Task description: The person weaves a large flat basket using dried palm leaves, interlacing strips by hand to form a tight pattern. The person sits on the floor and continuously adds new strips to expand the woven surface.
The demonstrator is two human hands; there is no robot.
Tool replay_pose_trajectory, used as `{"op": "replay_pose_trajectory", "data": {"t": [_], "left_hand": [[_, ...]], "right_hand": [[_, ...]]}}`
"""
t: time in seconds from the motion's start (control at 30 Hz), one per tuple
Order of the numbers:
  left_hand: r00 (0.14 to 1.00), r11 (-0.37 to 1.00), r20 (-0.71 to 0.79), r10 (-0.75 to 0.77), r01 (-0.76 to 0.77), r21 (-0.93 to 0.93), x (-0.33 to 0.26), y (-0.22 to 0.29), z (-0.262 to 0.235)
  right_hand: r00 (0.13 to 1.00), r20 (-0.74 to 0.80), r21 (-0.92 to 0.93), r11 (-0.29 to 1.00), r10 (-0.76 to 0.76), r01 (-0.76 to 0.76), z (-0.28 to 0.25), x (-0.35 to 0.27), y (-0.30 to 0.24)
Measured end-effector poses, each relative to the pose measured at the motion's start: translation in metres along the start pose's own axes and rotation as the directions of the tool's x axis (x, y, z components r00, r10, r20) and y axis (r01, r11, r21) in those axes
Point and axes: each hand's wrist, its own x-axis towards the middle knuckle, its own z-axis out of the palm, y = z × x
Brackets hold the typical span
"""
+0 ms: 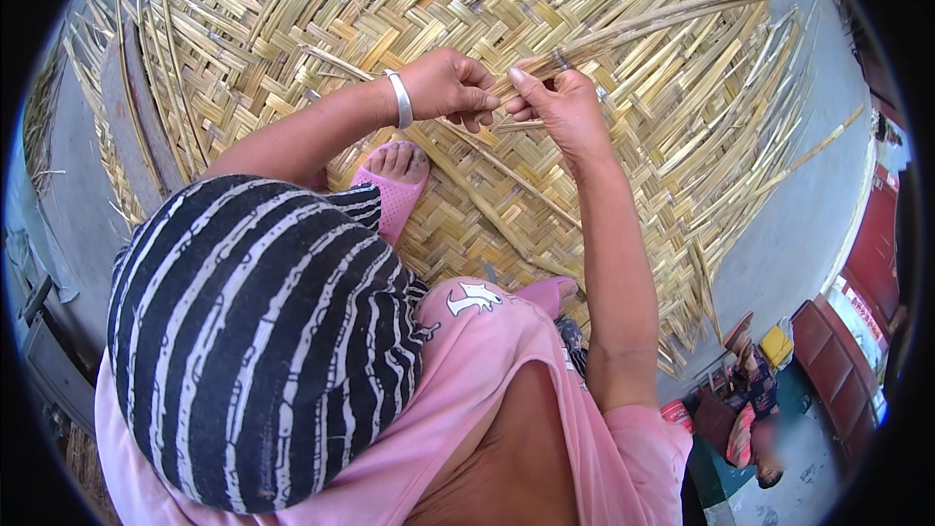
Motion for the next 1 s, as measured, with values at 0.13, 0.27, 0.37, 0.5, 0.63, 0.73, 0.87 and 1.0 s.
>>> {"op": "replay_pose_trajectory", "data": {"t": [0.13,0.27,0.37,0.5,0.63,0.73,0.87,1.0], "left_hand": [[0.994,0.999,-0.104,0.038,-0.039,-0.013,-0.002,-0.006,-0.010],[0.979,0.997,-0.202,0.010,0.006,0.079,0.003,0.000,-0.019],[0.946,0.909,-0.271,0.178,-0.053,0.415,0.011,0.011,-0.048],[0.814,0.711,-0.519,0.261,0.202,0.673,0.024,0.045,-0.109],[0.745,0.725,-0.608,0.274,0.256,0.640,0.051,0.045,-0.179],[0.769,0.671,-0.583,0.260,0.290,0.682,0.065,0.046,-0.190],[0.799,0.676,-0.572,0.186,0.318,0.665,0.073,0.054,-0.198],[0.811,0.698,-0.574,0.115,0.345,0.627,0.076,0.051,-0.207]], "right_hand": [[0.998,0.056,-0.014,1.000,-0.014,0.015,0.010,0.013,-0.004],[0.999,0.048,0.005,1.000,-0.013,0.012,0.018,0.030,0.000],[0.998,0.020,0.119,0.991,-0.062,0.059,0.021,0.049,-0.014],[0.988,-0.036,0.145,0.978,-0.148,0.152,0.009,0.088,-0.036],[0.977,-0.040,0.084,0.974,-0.210,0.212,0.011,0.124,-0.054],[0.974,-0.061,0.044,0.974,-0.218,0.221,0.017,0.146,-0.059],[0.974,-0.065,-0.001,0.976,-0.218,0.218,0.020,0.174,-0.057],[0.977,-0.035,0.038,0.976,-0.211,0.212,0.029,0.190,-0.057]]}}
